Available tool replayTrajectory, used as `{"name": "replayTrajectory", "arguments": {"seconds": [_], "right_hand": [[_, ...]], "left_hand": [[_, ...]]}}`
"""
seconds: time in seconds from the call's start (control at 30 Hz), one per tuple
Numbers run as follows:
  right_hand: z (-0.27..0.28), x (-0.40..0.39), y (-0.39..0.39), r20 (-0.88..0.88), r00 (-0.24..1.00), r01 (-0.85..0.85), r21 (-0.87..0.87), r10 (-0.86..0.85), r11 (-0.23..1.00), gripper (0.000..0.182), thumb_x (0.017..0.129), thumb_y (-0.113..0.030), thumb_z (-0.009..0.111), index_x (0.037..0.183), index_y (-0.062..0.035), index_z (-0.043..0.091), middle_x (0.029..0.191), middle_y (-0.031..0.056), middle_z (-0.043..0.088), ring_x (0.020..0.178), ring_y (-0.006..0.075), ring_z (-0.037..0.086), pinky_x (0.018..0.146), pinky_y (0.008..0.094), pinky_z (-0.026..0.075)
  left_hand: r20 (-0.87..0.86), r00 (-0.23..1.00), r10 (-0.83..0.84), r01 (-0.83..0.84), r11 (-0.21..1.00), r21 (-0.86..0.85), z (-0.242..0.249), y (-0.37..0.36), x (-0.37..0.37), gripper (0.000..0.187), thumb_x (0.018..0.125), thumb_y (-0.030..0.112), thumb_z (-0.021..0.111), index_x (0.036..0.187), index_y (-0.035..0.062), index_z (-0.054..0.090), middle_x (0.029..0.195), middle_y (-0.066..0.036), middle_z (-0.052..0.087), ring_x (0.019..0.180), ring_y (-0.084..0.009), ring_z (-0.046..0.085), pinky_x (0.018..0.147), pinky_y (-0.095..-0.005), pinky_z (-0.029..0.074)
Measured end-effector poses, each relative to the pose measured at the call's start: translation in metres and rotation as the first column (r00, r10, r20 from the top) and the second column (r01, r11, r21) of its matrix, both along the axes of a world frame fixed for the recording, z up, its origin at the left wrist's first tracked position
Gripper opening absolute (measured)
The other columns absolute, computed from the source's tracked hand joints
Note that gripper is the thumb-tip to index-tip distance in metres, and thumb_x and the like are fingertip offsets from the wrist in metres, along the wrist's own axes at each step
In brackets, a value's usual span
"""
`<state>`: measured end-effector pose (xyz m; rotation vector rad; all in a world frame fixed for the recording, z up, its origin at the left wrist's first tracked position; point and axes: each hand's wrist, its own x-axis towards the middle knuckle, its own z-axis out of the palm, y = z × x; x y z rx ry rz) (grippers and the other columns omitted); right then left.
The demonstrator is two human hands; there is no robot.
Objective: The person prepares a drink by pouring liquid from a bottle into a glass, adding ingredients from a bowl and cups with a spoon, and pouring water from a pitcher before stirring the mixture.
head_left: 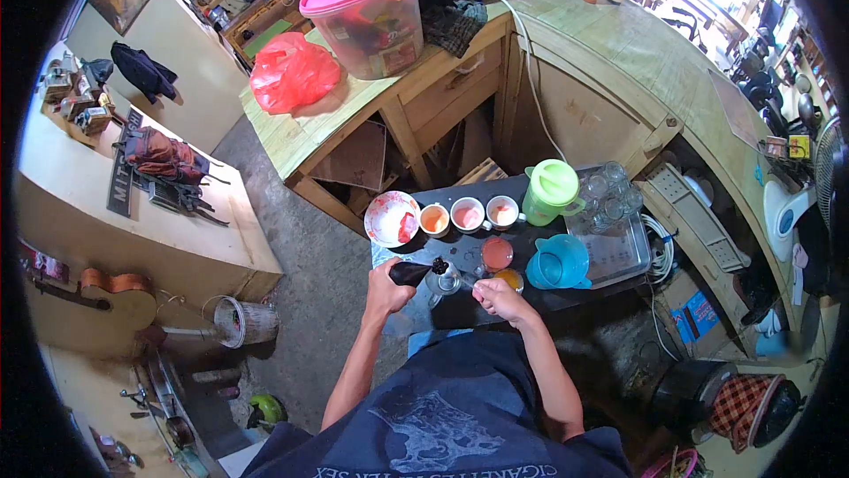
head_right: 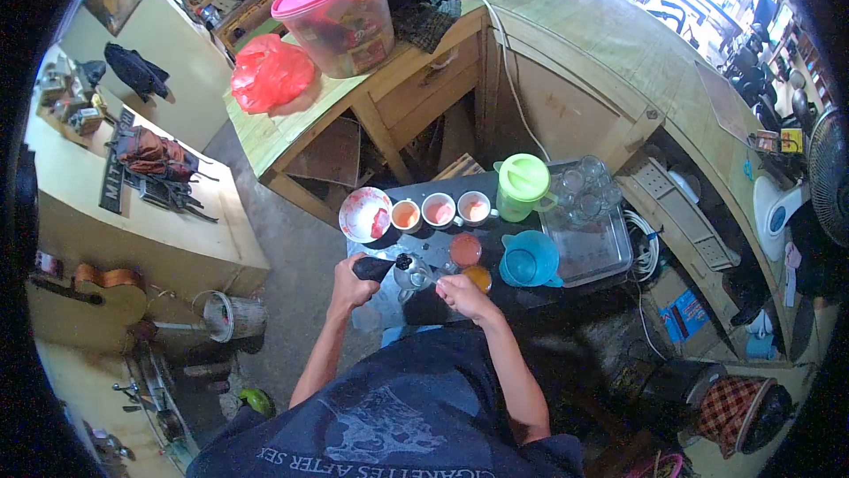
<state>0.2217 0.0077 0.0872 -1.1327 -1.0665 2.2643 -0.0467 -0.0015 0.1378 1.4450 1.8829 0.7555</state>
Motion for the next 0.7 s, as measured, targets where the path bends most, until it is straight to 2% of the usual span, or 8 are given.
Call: {"name": "replayTrajectory", "arguments": {"seconds": [0.03,0.13,0.23,0.33,0.43,0.7], "right_hand": [[0.001,0.000,0.000,-0.004,1.000,-0.001,-0.001,0.001,1.000,0.026,0.103,-0.021,0.045,0.079,-0.0114,0.050,0.065,-0.0092,0.033,0.051,0.0011,0.027,0.045,0.0194,0.021],[0.001,0.000,0.000,-0.011,1.000,-0.003,-0.004,0.003,1.000,0.026,0.103,-0.020,0.045,0.080,-0.0116,0.050,0.065,-0.0093,0.033,0.051,0.0011,0.027,0.045,0.0195,0.021],[0.004,-0.001,0.001,-0.011,1.000,-0.009,-0.007,0.009,1.000,0.025,0.103,-0.020,0.045,0.080,-0.0117,0.050,0.065,-0.0094,0.033,0.051,0.0011,0.027,0.045,0.0196,0.021],[0.005,0.000,0.001,-0.021,1.000,-0.003,-0.022,0.003,1.000,0.024,0.103,-0.019,0.046,0.080,-0.0118,0.050,0.065,-0.0095,0.033,0.050,0.0012,0.027,0.045,0.0199,0.021],[0.000,0.001,0.002,-0.044,0.999,0.010,-0.031,-0.011,0.999,0.025,0.103,-0.019,0.046,0.079,-0.0118,0.050,0.065,-0.0094,0.033,0.050,0.0012,0.027,0.045,0.0202,0.020],[0.000,0.003,0.002,-0.034,0.999,0.006,0.014,-0.006,1.000,0.027,0.103,-0.021,0.046,0.078,-0.0118,0.049,0.065,-0.0095,0.032,0.050,0.0013,0.026,0.045,0.0203,0.019]], "left_hand": [[0.006,1.000,0.000,-0.001,1.000,0.031,-0.003,0.000,0.000,0.030,0.051,0.008,0.069,0.079,-0.0012,0.064,0.062,-0.007,0.060,0.055,-0.0173,0.060,0.054,-0.0333,0.048],[-0.008,1.000,0.000,0.000,0.999,0.035,-0.001,0.000,0.000,0.031,0.050,0.009,0.070,0.079,-0.0011,0.064,0.063,-0.008,0.060,0.056,-0.0177,0.060,0.055,-0.0341,0.049],[-0.027,1.000,0.011,-0.014,0.996,-0.092,0.007,0.002,0.001,0.037,0.053,0.012,0.071,0.088,0.0010,0.068,0.077,-0.017,0.069,0.073,-0.0312,0.069,0.070,-0.0385,0.053],[-0.029,0.999,0.030,-0.029,0.998,0.056,0.006,0.003,0.005,0.031,0.050,0.009,0.070,0.079,-0.0007,0.064,0.064,-0.011,0.060,0.059,-0.0216,0.061,0.059,-0.0353,0.049],[-0.044,0.998,0.034,-0.031,0.998,0.060,0.004,0.004,0.002,0.031,0.050,0.009,0.070,0.079,-0.0005,0.064,0.065,-0.013,0.061,0.060,-0.0232,0.061,0.060,-0.0353,0.049],[-0.025,0.999,0.039,-0.038,0.998,0.045,0.003,0.008,0.000,0.035,0.050,0.009,0.071,0.084,0.0000,0.067,0.067,-0.009,0.063,0.062,-0.0217,0.062,0.061,-0.0350,0.049]]}}
